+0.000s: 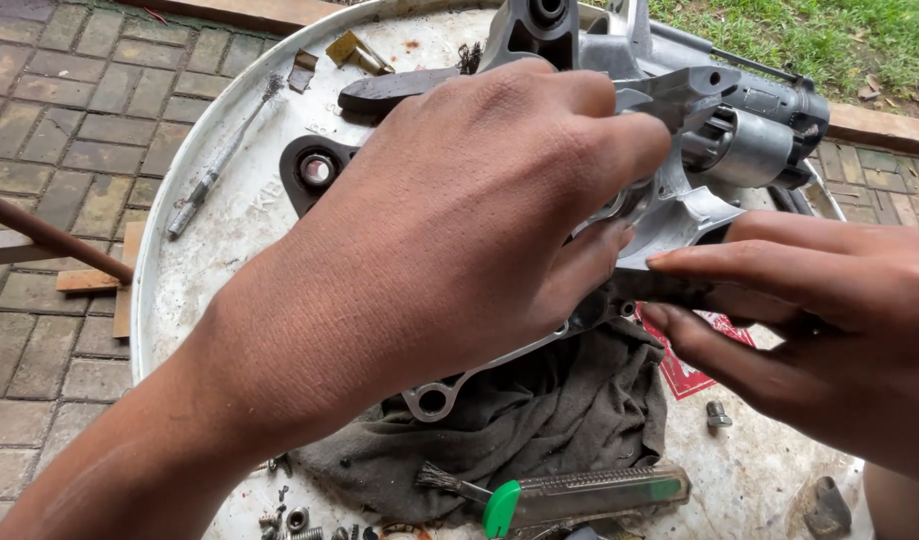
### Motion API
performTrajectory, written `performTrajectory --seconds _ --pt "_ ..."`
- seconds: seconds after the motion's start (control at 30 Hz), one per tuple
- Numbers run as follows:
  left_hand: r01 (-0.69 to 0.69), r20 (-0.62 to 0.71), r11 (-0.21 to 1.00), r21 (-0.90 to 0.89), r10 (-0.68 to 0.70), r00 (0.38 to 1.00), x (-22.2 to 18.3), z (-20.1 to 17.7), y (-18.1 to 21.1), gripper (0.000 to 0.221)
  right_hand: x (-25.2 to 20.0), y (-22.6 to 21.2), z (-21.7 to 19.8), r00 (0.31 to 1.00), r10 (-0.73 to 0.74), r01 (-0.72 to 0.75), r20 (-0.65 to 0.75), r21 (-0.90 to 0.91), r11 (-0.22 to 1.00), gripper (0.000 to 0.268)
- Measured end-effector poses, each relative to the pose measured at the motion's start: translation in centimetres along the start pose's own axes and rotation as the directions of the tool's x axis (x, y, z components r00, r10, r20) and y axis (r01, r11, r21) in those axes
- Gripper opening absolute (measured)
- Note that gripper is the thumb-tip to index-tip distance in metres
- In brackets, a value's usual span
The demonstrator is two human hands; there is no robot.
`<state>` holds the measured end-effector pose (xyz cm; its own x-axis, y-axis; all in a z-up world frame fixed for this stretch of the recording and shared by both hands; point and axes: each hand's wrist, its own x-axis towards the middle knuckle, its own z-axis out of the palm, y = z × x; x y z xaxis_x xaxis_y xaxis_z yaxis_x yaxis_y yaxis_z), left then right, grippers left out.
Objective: Scraping gasket residue from an engine casing using a small metal blade
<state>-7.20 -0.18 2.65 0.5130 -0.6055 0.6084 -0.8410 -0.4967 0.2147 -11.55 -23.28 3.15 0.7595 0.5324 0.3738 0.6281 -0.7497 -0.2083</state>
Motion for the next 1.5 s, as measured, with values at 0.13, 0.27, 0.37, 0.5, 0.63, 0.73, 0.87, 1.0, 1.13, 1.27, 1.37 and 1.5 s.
performTrajectory --seconds 0.13,0.27,0.37,0.5,0.63,0.73,0.87,1.0,1.13,1.27,1.37,1.5 --pt "-0.036 0.013 0.999 -0.005 0.037 0.999 0.0 0.3 -0.2 0.015 0.3 0.0 0.1 1.000 0.003 -0.004 0.009 0.030 1.000 0.021" --pt "-0.039 0.038 0.999 0.008 0.038 0.999 -0.2 0.6 -0.2 0.010 0.3 0.1 0.2 1.000 0.001 -0.001 0.007 0.052 0.999 0.023" --pt "-0.001 0.092 0.999 -0.054 0.006 0.996 -0.3 0.8 -0.3 0.016 0.7 -0.5 0.1 1.000 0.007 -0.008 0.016 0.062 0.998 0.018" --pt "-0.080 0.037 0.992 -0.100 0.084 0.996 -0.6 0.8 -0.8 0.012 0.9 -1.8 0.0 0.998 0.048 -0.047 0.042 -0.005 0.999 0.015" --pt "-0.130 0.043 0.987 -0.095 0.135 0.990 -0.6 1.2 -1.6 0.011 0.0 -1.6 0.7 0.998 0.045 -0.039 0.038 -0.137 0.990 0.017" --pt "-0.143 0.040 0.982 -0.122 0.149 0.988 -0.7 1.1 -1.7 0.010 -0.1 -1.7 0.8 0.999 0.026 -0.017 0.041 -0.203 0.979 0.015" --pt "-0.112 0.110 0.993 -0.021 0.114 0.987 -0.5 1.3 -1.6 0.010 0.3 -1.7 0.3 0.996 -0.009 0.029 0.089 -0.224 0.974 0.011" --pt "-0.148 0.071 0.987 -0.058 0.152 0.986 -0.6 1.3 -1.8 0.008 0.6 -1.2 -0.1 0.989 -0.073 0.100 0.131 -0.209 0.973 0.016" --pt "-0.164 0.047 0.981 -0.107 0.170 0.984 -0.9 0.9 -1.8 0.011 0.7 -0.7 -0.1 0.979 -0.130 0.165 0.156 -0.237 0.957 0.015" --pt "-0.146 0.075 0.986 -0.081 0.152 0.986 -1.0 0.7 -1.6 0.015 1.2 -0.5 -0.6 0.974 -0.132 0.178 0.185 -0.255 0.951 0.012" --pt "-0.131 0.090 0.990 -0.052 0.135 0.987 -1.1 0.7 -1.6 0.015 1.5 -0.4 -1.0 0.963 -0.148 0.211 0.225 -0.285 0.935 0.013" --pt "-0.151 0.076 0.985 -0.081 0.157 0.985 -1.1 0.8 -1.8 0.017 1.9 -0.1 -1.3 0.938 -0.209 0.287 0.278 -0.281 0.916 0.016"
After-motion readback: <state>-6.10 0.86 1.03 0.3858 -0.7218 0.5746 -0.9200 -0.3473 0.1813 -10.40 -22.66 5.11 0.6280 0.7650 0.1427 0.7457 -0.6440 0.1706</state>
